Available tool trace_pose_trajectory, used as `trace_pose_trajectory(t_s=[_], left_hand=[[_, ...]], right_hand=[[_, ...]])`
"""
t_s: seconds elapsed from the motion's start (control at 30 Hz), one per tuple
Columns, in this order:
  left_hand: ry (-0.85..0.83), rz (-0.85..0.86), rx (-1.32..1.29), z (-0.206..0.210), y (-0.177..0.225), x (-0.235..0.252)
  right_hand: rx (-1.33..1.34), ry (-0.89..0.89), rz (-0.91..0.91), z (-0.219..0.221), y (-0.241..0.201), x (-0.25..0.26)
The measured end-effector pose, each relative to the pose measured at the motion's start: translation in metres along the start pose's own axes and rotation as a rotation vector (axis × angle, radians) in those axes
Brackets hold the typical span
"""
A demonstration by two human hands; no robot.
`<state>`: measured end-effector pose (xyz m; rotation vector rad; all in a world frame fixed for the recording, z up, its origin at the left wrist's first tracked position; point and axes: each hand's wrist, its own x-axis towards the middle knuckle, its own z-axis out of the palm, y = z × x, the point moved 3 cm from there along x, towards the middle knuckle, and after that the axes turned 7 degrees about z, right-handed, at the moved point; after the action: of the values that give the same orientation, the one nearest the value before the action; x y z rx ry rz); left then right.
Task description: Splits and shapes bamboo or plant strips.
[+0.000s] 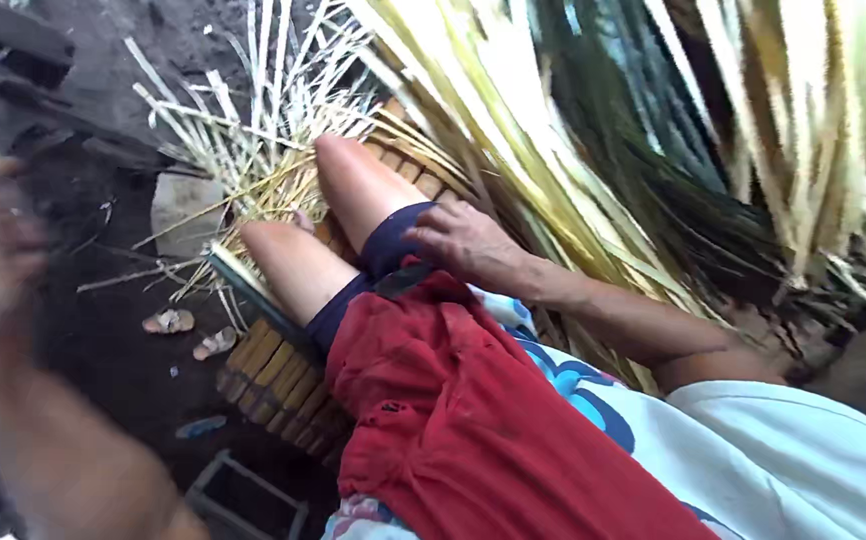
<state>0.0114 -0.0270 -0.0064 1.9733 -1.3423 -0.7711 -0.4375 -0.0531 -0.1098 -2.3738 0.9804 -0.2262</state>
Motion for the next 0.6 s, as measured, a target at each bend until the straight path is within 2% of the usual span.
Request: trace_pose_trajectory(t_s=[0.07,0.13,0.23,0.3,0.47,0.6], left_hand=[[-0.078,0.014,0.111,0.045,0.042,-0.041],[-0.185,-0.028,0.145,0.084,0.074,-0.070],[-0.279,0.008,0.139,0.106,0.074,-0.097],[-0.298,0.029,0.132,0.111,0.074,-0.112],[-0.353,0.111,-0.014,0.115,0.089,-0.130],[-0.384,0.147,-0.097,0.119,0.103,-0.136]], right_hand=[[-0.099,-0.181,-0.106,0.036,-0.003,0.006],[-0.170,-0.274,-0.126,0.063,0.004,0.002],[-0.189,-0.340,-0.094,0.067,0.009,0.004],[-0.041,-0.385,-0.025,0.055,0.015,0.011],[0.667,-0.367,0.023,-0.007,-0.006,0.041],[0.796,-0.468,-0.034,-0.031,-0.033,0.052]])
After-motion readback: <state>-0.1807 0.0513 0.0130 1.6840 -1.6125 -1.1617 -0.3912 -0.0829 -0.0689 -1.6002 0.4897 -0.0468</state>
